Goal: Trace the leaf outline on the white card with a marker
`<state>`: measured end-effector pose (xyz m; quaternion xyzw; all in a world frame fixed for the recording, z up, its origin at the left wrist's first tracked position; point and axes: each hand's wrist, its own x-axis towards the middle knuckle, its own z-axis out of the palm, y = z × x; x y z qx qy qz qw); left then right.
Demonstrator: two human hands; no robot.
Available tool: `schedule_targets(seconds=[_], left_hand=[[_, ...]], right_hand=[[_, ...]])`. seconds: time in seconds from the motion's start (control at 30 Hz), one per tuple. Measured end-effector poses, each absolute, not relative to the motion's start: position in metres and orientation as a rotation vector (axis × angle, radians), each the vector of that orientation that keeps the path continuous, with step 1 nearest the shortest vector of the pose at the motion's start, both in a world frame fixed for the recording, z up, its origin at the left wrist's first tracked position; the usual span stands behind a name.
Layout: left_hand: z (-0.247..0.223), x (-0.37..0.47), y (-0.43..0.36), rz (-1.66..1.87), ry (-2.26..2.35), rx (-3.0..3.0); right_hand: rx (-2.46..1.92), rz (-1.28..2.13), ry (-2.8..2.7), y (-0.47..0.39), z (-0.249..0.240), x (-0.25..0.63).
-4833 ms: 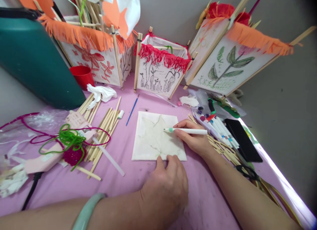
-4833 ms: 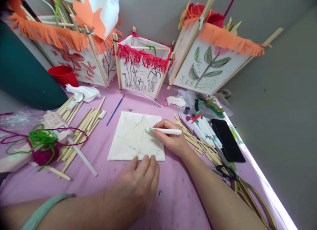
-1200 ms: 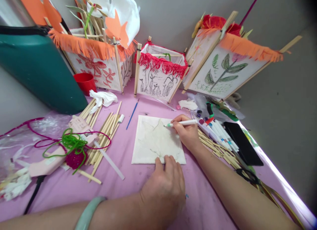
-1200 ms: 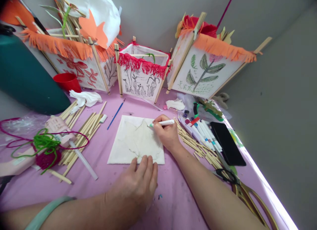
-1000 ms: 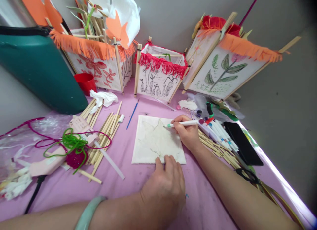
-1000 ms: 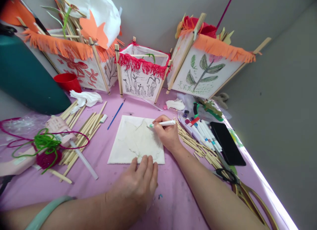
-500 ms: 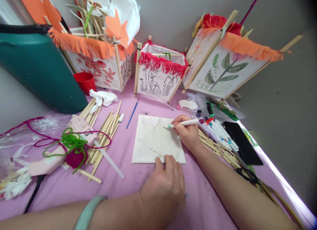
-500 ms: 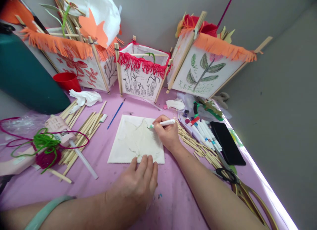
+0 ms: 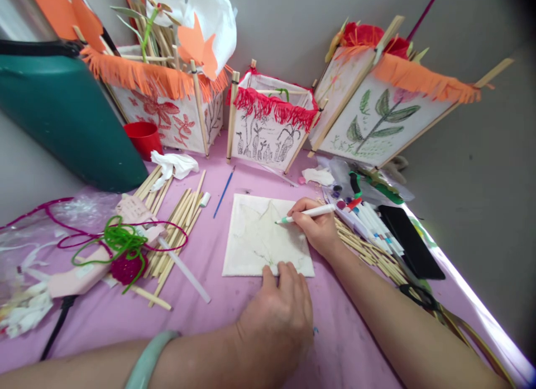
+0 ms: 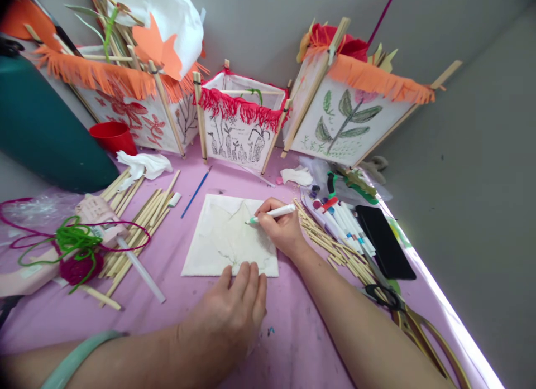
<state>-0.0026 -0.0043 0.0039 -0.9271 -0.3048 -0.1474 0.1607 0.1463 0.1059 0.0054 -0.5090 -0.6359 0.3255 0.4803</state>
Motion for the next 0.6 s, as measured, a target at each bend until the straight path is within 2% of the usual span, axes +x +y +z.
schedule_targets(seconds=[0.23, 0.6], left_hand=[[0.004, -0.003, -0.005, -0.412, -0.855, -2.645], [0.005, -0.003, -0.005, -0.420, -0.861, -2.638]], right_hand=[[-1.276, 0.676, -1.483, 0.113, -0.005, 0.152], [-1.239, 0.743, -1.521, 0.109, 0.000, 0.151]])
